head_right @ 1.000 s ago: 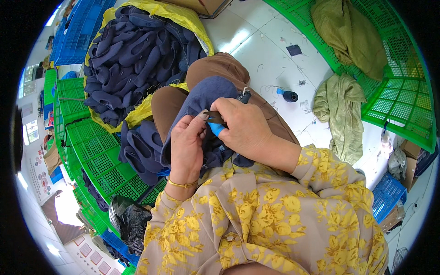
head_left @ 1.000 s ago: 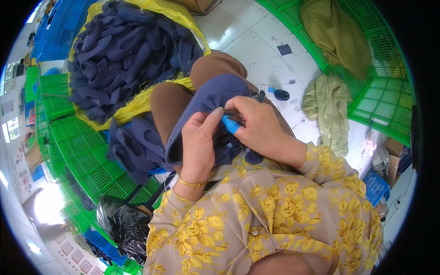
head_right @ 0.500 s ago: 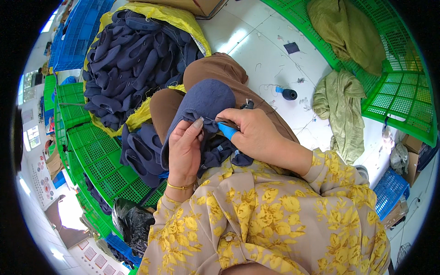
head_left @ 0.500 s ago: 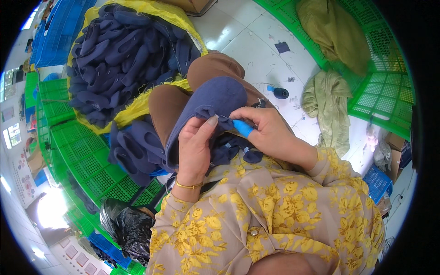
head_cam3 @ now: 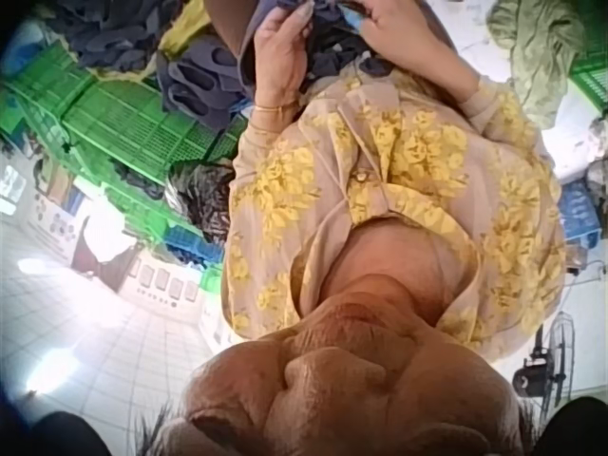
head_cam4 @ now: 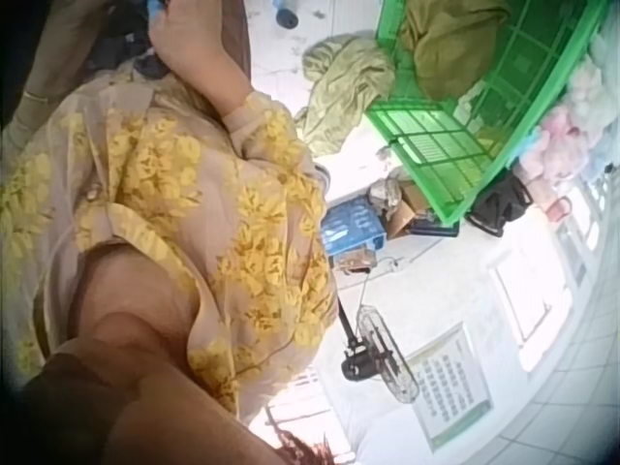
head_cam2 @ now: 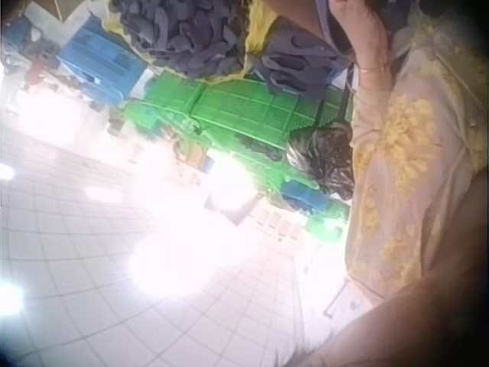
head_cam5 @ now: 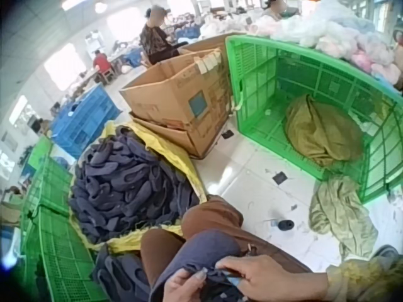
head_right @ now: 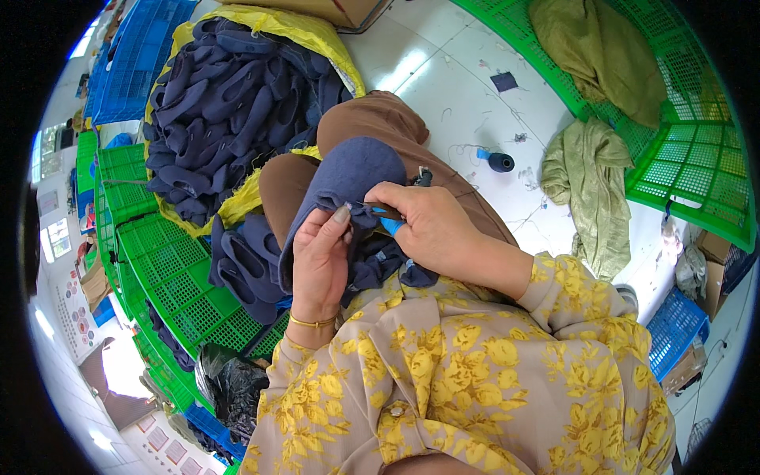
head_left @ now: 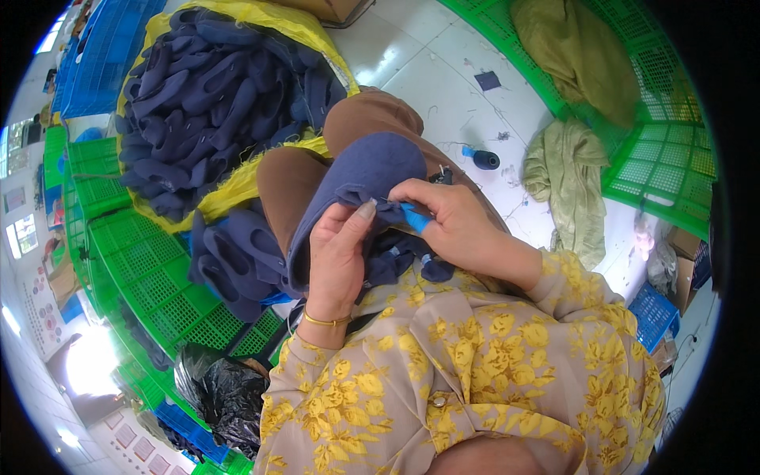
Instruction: The person sits on the floor and uses a blue-handled tool to stitch the upper part of a dark blue slip-on shoe. They repeatedly insert the tool and pull the thread to secure the seam, handling the shoe with both hands throughout the process.
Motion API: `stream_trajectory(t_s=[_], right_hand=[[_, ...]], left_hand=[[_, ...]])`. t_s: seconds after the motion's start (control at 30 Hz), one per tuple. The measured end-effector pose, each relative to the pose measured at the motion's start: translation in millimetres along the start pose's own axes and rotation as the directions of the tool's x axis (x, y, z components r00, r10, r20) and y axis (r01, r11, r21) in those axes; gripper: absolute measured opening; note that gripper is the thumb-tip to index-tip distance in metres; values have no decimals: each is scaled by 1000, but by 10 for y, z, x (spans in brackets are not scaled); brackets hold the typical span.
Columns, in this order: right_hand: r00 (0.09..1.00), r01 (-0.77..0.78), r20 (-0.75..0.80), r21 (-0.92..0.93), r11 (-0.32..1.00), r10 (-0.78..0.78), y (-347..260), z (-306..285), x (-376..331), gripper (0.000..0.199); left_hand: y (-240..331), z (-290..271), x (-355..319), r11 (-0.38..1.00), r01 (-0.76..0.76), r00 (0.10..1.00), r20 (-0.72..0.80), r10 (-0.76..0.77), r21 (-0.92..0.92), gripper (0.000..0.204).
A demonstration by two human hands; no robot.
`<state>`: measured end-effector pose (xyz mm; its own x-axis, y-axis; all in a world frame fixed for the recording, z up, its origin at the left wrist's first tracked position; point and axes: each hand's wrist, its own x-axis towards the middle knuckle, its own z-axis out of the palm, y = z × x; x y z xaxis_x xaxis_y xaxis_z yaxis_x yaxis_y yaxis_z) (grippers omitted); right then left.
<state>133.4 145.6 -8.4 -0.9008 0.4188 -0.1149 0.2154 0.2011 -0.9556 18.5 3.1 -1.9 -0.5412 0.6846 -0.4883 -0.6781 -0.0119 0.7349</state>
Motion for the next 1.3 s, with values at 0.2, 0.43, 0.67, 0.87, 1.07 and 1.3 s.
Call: stream_trajectory(t_s=[0.2,0.43,0.67,0.87,1.07,1.3], right_hand=[[999,51,-14,15,999,-51,91,97,22,32],[1000,12,28,-79,997,-10,-9,32,-6,30],[999,44,-17,-13,999,-45,60,174,-9,32],[999,-33,15,112,993,32,-124,90,54,34],[971,-84,226,6,996,81,-362,-99,268,24],[954,247,-168,-26,969,-248,-396,118,209,16]], left_hand=[[-11,-7,11,999,36,999,18,-36,-29,25],[-34,-60,5,999,22,998,56,-20,-36,27],[-43,-44,-4,999,27,999,40,-25,-28,28],[-76,-75,-24,1000,11,998,58,-11,4,23],[-1,47,-137,997,-4,1000,21,2,81,21],[97,36,-307,973,-22,996,-83,43,230,22]])
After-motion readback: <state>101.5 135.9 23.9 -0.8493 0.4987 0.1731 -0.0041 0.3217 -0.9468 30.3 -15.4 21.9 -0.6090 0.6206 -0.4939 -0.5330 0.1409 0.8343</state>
